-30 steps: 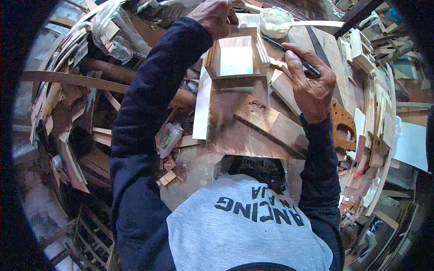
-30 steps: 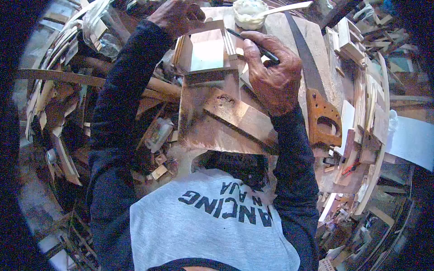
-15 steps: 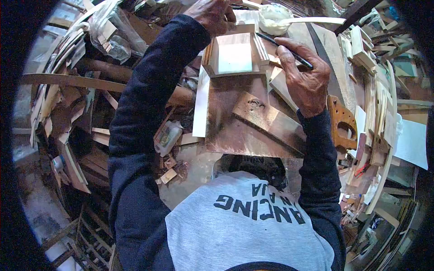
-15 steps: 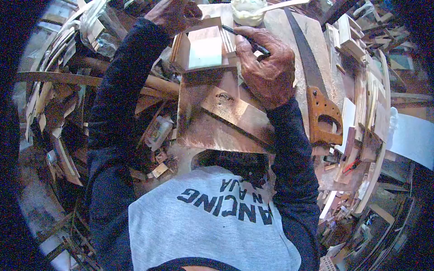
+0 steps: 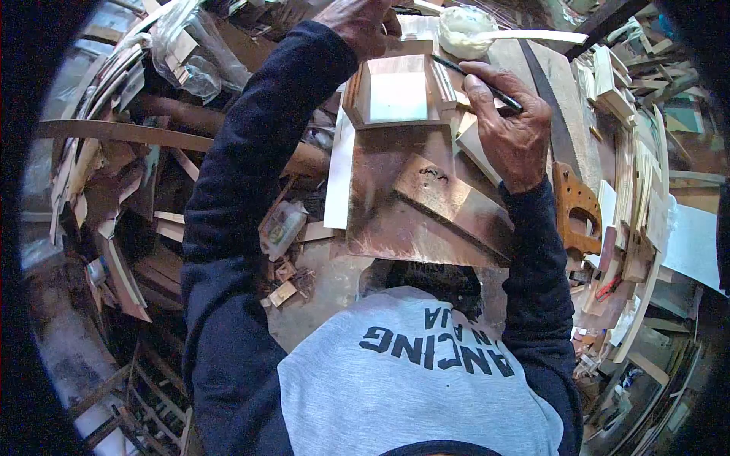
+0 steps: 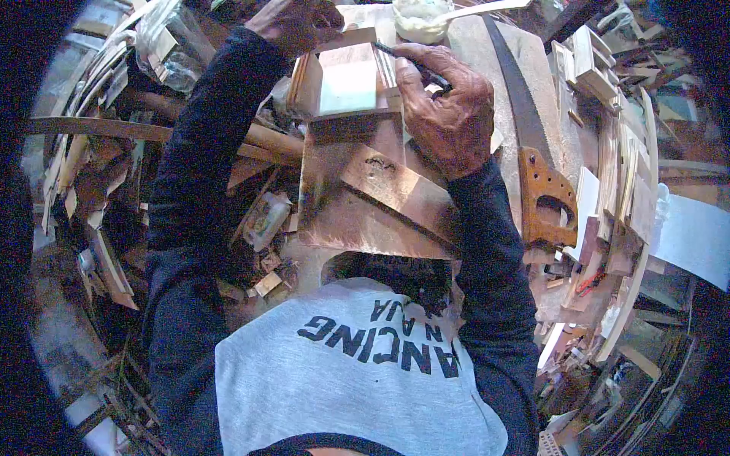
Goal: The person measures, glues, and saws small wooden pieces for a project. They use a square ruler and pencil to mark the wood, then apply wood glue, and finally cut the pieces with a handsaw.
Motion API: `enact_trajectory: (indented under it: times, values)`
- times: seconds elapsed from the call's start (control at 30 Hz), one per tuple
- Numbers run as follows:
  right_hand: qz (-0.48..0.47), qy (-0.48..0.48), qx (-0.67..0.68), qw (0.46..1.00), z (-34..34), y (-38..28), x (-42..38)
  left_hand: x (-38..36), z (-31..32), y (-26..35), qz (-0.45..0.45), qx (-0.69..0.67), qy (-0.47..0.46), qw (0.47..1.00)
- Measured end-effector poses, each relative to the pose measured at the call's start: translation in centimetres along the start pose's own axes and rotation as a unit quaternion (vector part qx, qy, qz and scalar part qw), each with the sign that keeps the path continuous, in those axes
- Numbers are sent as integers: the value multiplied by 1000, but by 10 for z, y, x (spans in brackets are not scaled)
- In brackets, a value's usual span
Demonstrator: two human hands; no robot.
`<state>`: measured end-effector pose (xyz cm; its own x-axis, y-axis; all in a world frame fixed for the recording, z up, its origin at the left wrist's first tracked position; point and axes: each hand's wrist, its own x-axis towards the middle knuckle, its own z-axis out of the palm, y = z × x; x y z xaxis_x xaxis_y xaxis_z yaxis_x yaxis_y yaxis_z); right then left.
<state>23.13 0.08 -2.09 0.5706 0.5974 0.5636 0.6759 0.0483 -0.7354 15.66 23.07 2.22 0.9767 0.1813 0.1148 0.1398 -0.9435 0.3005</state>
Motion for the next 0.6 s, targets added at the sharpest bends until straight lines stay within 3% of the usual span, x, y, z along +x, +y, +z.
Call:
enact_trajectory:
  times: [0.23,0.6]
  values:
    - [46,-34,-18,998,-2,-9,1,-3,-9,15,-41,-10,-18,999]
    - [27,-1,12,1000,2,-1,-1,-8,-5,9,38,25,17,999]
